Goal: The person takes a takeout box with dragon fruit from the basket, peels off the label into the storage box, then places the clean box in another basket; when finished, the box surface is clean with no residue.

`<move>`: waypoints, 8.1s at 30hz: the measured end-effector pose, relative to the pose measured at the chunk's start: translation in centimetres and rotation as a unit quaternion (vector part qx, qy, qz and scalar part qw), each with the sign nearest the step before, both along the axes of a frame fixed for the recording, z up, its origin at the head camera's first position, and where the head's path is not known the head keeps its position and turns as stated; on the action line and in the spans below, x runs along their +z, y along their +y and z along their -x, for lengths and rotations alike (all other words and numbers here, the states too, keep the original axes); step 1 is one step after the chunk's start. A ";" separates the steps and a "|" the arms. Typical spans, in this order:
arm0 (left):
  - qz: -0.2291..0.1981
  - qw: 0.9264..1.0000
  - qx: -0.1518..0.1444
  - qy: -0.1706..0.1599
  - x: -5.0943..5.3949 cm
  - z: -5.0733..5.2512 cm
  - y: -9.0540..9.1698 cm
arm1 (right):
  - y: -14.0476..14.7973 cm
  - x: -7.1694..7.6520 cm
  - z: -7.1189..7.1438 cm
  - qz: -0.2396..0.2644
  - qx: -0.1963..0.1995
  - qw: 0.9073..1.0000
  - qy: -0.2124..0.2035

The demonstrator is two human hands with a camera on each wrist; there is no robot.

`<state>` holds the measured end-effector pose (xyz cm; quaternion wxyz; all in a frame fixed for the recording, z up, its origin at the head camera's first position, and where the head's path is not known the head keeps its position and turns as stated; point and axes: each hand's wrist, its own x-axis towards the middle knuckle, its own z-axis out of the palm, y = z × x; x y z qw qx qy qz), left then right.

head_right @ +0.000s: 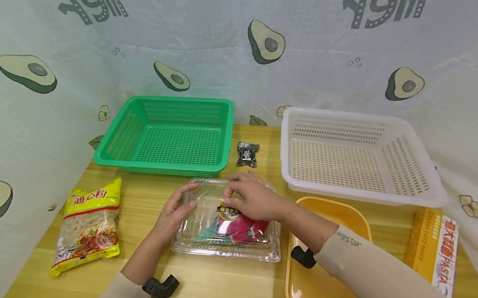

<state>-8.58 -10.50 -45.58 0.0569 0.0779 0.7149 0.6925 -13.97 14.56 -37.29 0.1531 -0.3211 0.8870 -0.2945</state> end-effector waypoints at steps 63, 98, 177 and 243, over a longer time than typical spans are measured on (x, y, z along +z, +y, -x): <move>0.006 1.000 0.006 -0.018 -0.1 -0.1 -0.1 | 1.5 1.6 0.7 0.133 -0.068 0.978 -0.143; 0.001 1.000 0.003 -0.004 -0.1 -0.1 -0.2 | 16.8 2.0 -8.7 0.004 -0.238 0.970 -0.042; -0.023 0.998 0.014 -0.055 2.9 -2.7 -1.7 | 29.9 1.0 -3.6 -0.138 -0.329 0.932 -0.059; -0.007 0.998 0.036 -0.059 20.0 12.8 18.9 | 29.9 0.6 -3.9 -0.123 -0.336 0.932 -0.055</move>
